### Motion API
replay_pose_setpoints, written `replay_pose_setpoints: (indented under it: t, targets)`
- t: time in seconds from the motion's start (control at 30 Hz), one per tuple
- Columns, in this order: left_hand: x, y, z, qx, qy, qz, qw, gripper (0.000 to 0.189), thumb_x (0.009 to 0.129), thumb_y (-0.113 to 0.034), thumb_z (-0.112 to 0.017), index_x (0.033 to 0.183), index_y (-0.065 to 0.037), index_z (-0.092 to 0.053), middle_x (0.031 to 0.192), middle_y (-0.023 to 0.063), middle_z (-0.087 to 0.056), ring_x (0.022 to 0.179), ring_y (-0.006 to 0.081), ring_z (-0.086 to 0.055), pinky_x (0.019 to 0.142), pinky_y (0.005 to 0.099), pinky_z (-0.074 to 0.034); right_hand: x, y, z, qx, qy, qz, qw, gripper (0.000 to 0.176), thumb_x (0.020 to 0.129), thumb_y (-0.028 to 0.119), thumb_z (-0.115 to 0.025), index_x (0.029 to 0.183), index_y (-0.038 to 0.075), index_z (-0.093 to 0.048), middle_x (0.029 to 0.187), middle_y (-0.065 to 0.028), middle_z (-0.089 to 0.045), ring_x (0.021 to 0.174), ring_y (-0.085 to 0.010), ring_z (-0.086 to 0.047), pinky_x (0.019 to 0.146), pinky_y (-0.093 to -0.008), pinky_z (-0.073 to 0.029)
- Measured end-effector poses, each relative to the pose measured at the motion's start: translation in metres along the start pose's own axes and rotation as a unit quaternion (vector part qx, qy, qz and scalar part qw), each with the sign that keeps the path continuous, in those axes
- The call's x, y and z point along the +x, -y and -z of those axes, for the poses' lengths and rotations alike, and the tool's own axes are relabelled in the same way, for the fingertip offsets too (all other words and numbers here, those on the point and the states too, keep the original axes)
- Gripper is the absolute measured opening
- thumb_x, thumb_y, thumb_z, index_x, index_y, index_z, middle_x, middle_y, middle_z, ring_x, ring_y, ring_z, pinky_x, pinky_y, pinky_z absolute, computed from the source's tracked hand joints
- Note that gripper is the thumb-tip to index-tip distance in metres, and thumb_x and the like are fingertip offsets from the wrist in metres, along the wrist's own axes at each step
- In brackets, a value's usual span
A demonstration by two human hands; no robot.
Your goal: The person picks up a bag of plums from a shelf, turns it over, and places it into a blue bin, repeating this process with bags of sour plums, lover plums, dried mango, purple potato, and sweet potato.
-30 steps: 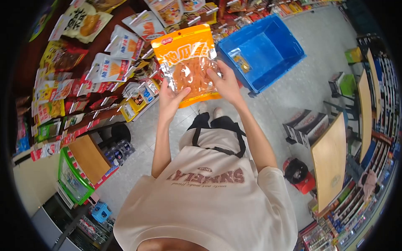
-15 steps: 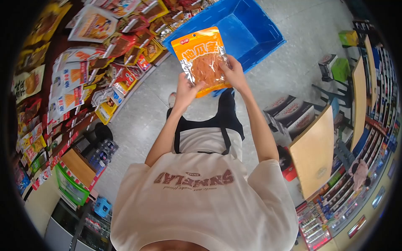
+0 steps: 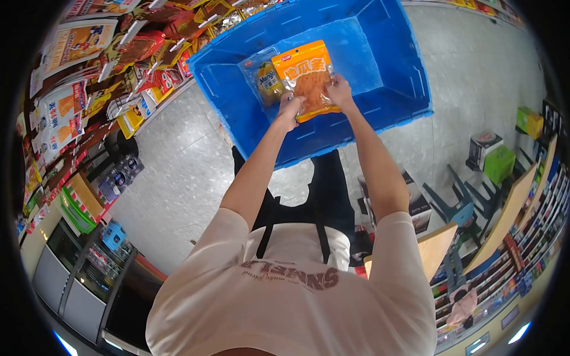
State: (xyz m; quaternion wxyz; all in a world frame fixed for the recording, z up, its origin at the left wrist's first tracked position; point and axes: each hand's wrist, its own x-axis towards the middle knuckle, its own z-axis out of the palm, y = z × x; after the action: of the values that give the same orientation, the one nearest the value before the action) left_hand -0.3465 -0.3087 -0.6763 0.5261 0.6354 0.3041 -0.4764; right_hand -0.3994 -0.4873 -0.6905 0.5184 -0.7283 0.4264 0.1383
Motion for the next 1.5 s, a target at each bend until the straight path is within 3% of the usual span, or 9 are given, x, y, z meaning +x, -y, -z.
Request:
replay_pose_setpoints:
  t: [0.07, 0.27, 0.5, 0.73, 0.93, 1.0, 1.1, 1.33, 1.5]
  targets:
    - [-0.019, -0.028, -0.011, 0.008, 0.014, 0.083, 0.996, 0.071, 0.086, -0.022, -0.069, 0.147, -0.024, -0.034, 0.135, 0.0116, -0.055, 0.123, 0.0260, -0.055, 0.099, 0.0579, -0.040, 0.030, -0.017, -0.003, 0.040, -0.017, -0.001, 0.999, 0.055, 0.085, 0.019, -0.066, 0.135, -0.001, -0.054, 0.109, -0.0226, -0.070, 0.102, -0.0308, -0.069, 0.087, -0.0377, -0.053]
    - [0.026, -0.012, -0.027, -0.075, 0.022, 0.061, 0.995, 0.076, 0.089, -0.022, -0.066, 0.151, -0.034, -0.024, 0.138, 0.0087, -0.052, 0.124, 0.0249, -0.052, 0.096, 0.0618, -0.036, 0.074, -0.032, -0.004, 0.041, -0.017, -0.012, 0.999, 0.056, 0.088, 0.018, -0.066, 0.137, -0.005, -0.050, 0.121, -0.0206, -0.067, 0.102, -0.0278, -0.069, 0.087, -0.0363, -0.053]
    - [0.052, 0.000, -0.036, -0.082, -0.020, 0.007, 0.996, 0.079, 0.088, -0.017, -0.067, 0.154, -0.024, -0.024, 0.140, 0.0103, -0.049, 0.122, 0.0235, -0.052, 0.093, 0.0407, -0.044, 0.095, -0.030, 0.001, 0.133, 0.043, -0.065, 0.988, 0.059, 0.089, 0.017, -0.065, 0.140, -0.006, -0.046, 0.120, -0.0206, -0.066, 0.103, -0.0253, -0.067, 0.089, -0.0347, -0.052]
    - [0.077, 0.017, -0.039, -0.125, -0.050, -0.004, 0.991, 0.074, 0.088, -0.015, -0.067, 0.152, -0.018, -0.031, 0.138, 0.0109, -0.050, 0.113, 0.0214, -0.053, 0.087, 0.0396, -0.046, 0.116, -0.042, -0.013, 0.010, 0.002, 0.036, 0.999, 0.057, 0.088, 0.018, -0.067, 0.138, -0.002, -0.050, 0.107, -0.0194, -0.069, 0.094, -0.0280, -0.069, 0.083, -0.0373, -0.052]
    - [0.082, 0.028, -0.056, -0.115, -0.153, -0.051, 0.980, 0.060, 0.086, -0.009, -0.066, 0.143, -0.012, -0.047, 0.112, 0.0098, -0.063, 0.090, 0.0139, -0.058, 0.073, 0.0297, -0.045, 0.110, -0.022, -0.019, -0.028, -0.067, 0.053, 0.996, 0.047, 0.085, 0.020, -0.070, 0.126, 0.001, -0.057, 0.096, -0.0177, -0.071, 0.087, -0.0301, -0.069, 0.082, -0.0394, -0.053]
    - [0.075, 0.035, -0.062, -0.020, -0.201, -0.122, 0.972, 0.053, 0.086, -0.010, -0.067, 0.136, -0.002, -0.053, 0.110, 0.0155, -0.067, 0.101, 0.0230, -0.064, 0.087, 0.0339, -0.049, 0.105, -0.017, -0.020, -0.019, -0.100, 0.051, 0.994, 0.044, 0.085, 0.021, -0.070, 0.123, 0.001, -0.058, 0.096, -0.0178, -0.071, 0.087, -0.0303, -0.069, 0.082, -0.0399, -0.053]
    - [0.041, 0.013, -0.069, -0.022, -0.221, -0.138, 0.965, 0.045, 0.085, -0.009, -0.066, 0.129, -0.001, -0.059, 0.112, 0.0189, -0.068, 0.100, 0.0269, -0.067, 0.087, 0.0373, -0.051, 0.106, -0.016, -0.017, -0.048, -0.088, 0.037, 0.994, 0.040, 0.086, 0.022, -0.070, 0.119, 0.002, -0.059, 0.097, -0.0195, -0.070, 0.088, -0.0338, -0.069, 0.083, -0.0409, -0.053]
    - [0.035, 0.021, -0.060, 0.107, -0.207, -0.229, 0.945, 0.045, 0.083, -0.012, -0.068, 0.127, -0.003, -0.062, 0.108, 0.0241, -0.069, 0.103, 0.0305, -0.068, 0.086, 0.0365, -0.053, 0.100, -0.023, -0.019, -0.116, -0.075, 0.060, 0.989, 0.050, 0.087, 0.021, -0.065, 0.133, 0.003, -0.054, 0.121, -0.0277, -0.061, 0.116, -0.0417, -0.058, 0.100, -0.0456, -0.046]
    - [-0.001, 0.001, -0.046, 0.038, -0.151, -0.281, 0.947, 0.037, 0.084, -0.001, -0.062, 0.121, 0.001, -0.062, 0.118, 0.0212, -0.067, 0.108, 0.0332, -0.067, 0.090, 0.0390, -0.053, 0.063, -0.005, -0.013, -0.130, -0.088, 0.060, 0.986, 0.062, 0.088, 0.026, -0.064, 0.141, -0.001, -0.045, 0.134, -0.0286, -0.054, 0.131, -0.0428, -0.046, 0.109, -0.0453, -0.038]
